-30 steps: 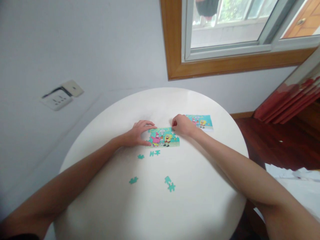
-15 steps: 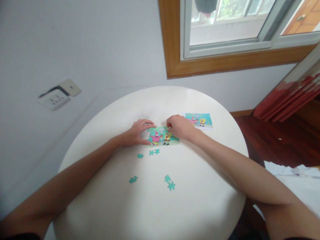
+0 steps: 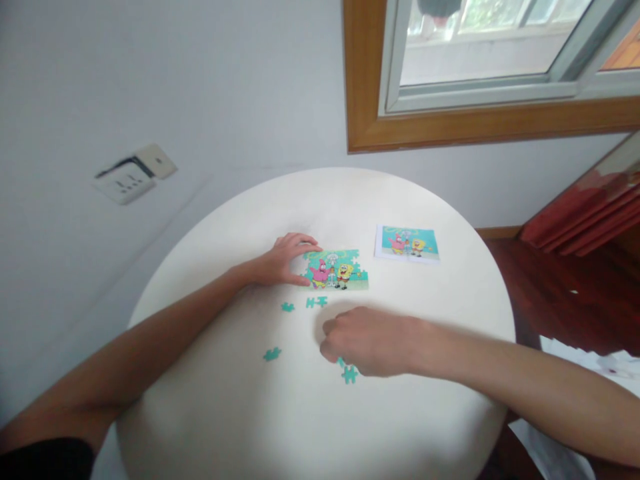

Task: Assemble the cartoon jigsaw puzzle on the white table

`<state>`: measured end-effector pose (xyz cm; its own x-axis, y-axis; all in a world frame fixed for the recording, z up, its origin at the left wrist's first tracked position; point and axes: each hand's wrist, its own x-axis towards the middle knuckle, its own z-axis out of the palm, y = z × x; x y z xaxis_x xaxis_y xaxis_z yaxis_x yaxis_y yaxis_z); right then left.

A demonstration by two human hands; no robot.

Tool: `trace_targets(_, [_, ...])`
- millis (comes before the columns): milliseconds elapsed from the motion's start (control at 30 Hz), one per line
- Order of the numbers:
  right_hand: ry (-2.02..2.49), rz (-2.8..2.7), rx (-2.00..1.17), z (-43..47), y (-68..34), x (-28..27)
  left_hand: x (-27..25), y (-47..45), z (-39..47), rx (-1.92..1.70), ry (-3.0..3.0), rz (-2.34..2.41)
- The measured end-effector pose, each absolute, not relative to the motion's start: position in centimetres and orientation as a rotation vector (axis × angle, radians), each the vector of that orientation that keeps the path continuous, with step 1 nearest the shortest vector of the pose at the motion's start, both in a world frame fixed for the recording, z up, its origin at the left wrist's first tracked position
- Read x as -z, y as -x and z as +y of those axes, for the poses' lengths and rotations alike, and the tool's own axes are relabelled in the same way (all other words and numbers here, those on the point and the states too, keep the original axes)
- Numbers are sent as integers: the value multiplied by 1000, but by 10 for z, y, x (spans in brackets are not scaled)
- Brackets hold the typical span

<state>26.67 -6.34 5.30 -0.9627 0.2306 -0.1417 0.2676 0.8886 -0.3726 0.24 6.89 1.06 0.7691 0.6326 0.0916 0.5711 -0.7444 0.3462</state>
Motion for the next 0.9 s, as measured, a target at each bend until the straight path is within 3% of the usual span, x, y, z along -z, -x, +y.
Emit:
trace_targets(567, [-697,2921,748,-72,-284,-42,-9,-2,70,-300,-2659,936])
trace_targets(767, [-748,2924,1132,-52,-285,-55,-10,-4,68,-290,-2648,958])
trace_targets(900, [-1204,3034,1288,-2,-288,-66,-12,-4,68,-285,-2639,964])
